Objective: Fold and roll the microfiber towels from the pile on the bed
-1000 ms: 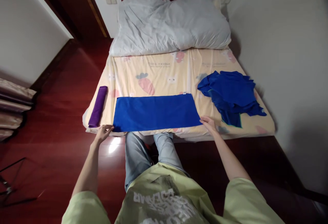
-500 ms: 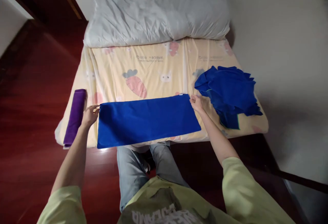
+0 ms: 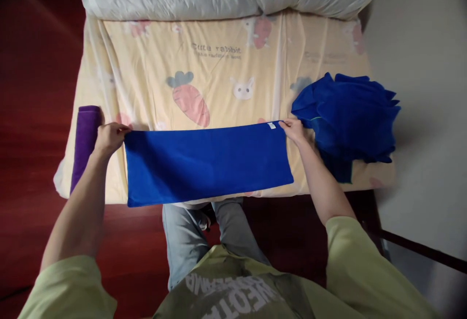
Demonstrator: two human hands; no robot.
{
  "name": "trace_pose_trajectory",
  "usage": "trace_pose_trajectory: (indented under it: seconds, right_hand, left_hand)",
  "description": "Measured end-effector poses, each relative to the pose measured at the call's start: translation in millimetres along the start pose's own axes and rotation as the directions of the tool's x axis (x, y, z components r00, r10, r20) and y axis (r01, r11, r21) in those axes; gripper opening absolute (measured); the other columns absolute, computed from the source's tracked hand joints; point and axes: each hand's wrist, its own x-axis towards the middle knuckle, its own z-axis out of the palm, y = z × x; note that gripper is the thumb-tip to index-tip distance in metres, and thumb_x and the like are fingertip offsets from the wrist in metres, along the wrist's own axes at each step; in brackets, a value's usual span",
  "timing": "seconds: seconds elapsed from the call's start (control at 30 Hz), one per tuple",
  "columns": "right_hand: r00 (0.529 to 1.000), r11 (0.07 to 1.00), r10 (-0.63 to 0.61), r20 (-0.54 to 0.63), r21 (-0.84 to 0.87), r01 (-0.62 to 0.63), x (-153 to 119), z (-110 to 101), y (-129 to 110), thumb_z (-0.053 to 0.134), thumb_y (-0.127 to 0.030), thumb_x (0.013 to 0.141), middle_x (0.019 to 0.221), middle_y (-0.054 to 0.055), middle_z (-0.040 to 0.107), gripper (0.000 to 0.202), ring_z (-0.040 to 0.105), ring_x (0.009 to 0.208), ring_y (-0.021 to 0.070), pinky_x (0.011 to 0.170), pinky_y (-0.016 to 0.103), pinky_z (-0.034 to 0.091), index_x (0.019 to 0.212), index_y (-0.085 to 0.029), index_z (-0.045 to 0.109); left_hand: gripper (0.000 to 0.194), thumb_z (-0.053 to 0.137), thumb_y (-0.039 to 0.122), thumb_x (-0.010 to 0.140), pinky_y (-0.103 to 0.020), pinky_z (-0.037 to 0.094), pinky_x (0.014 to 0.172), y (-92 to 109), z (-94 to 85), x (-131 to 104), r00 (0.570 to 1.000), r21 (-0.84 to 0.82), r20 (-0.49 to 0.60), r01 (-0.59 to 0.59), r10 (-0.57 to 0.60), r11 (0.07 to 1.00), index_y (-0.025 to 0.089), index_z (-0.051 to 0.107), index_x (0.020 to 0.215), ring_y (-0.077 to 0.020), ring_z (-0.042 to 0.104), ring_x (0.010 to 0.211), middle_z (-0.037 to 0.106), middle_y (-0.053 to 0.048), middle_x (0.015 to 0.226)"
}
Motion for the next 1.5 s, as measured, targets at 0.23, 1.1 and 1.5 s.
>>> trace_pose_trajectory:
  seconds: [0.23,1.1,1.5]
  right_hand:
    - [0.983,0.982,0.129,-0.128,-0.119,-0.145,10,-4,-21,0.068,-0.032,0.085,0.084,0.014,0.079,0.026,0.072,0.085,0.0257,0.084,0.035,0.057,0.09,-0.01,0.08]
    - [0.984,0.882,-0.17,0.057,-0.436,0.178,-144,56,-93,0.025,-0.046,0.107,0.172,0.018,0.022,0.07,0.013,0.162,0.0268,0.13,0.055,0.015,0.166,-0.008,0.02]
    - [0.997,0.935,-0.071,0.029,-0.345,0.077,-220,8,-24,0.028,-0.043,0.105,0.169,0.017,0.031,0.065,0.023,0.16,0.0266,0.13,0.056,0.016,0.161,-0.012,0.037]
  left_hand:
    - [0.047,0.063,0.039,0.096,-0.045,0.044,0.109,4,-4.3,19,0.975,-0.098,-0.134,0.165,-0.177,0.982,-0.005,0.072,0.111,-0.0199,0.06,0.104,0.071,-0.01,0.115]
    - [0.071,0.038,0.048,0.104,-0.057,0.003,0.131,115,62.6,-121,0.99,-0.14,-0.141,0.006,-0.026,0.99,0.01,0.03,0.164,-0.0308,0.001,0.163,0.013,-0.014,0.174]
    - [0.071,0.034,0.044,0.103,-0.065,0.013,0.127,73,64.7,-231,0.958,-0.163,-0.189,0.188,-0.217,0.969,0.003,0.03,0.162,-0.0357,0.012,0.161,0.021,-0.026,0.17]
